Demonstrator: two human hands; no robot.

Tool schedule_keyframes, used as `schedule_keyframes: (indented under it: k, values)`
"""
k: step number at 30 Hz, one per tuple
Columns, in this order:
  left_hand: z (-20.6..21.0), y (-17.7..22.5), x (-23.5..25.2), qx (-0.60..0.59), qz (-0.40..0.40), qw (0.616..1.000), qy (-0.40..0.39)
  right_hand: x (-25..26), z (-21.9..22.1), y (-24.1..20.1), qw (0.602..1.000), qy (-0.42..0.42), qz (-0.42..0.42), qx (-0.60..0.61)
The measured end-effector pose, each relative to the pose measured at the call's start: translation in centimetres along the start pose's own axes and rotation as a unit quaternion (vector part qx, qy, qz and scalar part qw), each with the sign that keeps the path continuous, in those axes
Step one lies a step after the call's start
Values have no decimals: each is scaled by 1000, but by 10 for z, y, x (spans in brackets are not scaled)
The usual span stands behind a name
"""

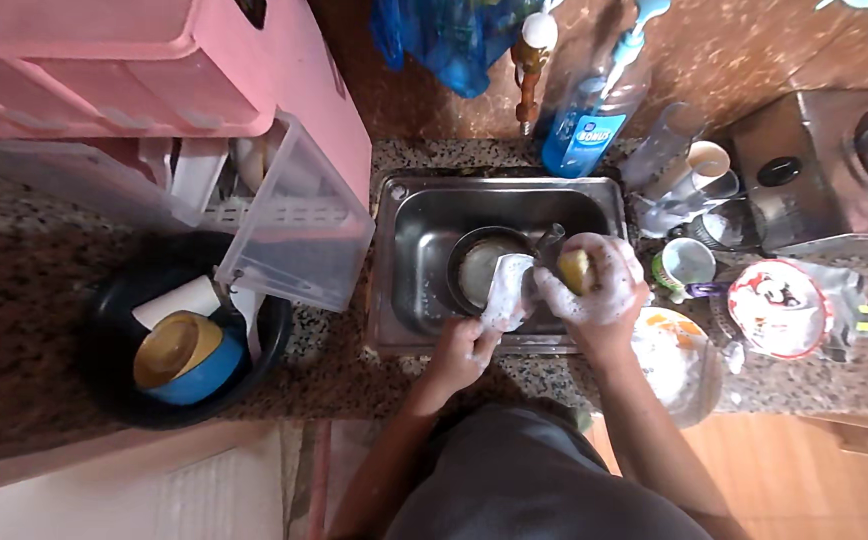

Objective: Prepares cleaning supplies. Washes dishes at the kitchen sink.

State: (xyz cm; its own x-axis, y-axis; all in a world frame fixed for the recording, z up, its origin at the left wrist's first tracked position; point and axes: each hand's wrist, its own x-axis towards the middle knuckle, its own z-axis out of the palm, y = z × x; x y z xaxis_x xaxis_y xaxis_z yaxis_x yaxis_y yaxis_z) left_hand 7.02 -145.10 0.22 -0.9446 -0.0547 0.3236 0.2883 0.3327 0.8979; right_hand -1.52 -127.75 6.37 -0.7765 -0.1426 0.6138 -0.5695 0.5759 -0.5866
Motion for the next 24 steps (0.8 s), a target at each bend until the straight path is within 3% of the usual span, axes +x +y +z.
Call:
schedule_keyframes:
  k: [12,16,19,21,22,24]
  values:
    - [3,3,0,-1,-18,1000,-11,3,-2,2,1000,4,7,-4]
    - [8,5,5,2,-31,999,-36,3,9,-1,999,24,-35,-4]
    - [3,16,5,75,-115,986,-92,-17,20,-14,994,-49,-98,-2]
    - [-4,16,-5,114,-171,970,-129,-33,23,-18,969,-171,-175,-38]
    - [-4,3,-11,133,-143,972,-128,-33,25,-14,950,-229,-205,-52]
    - [5,-27,-17,157,11,984,-86,-24,30,0,933,-263,-237,-72]
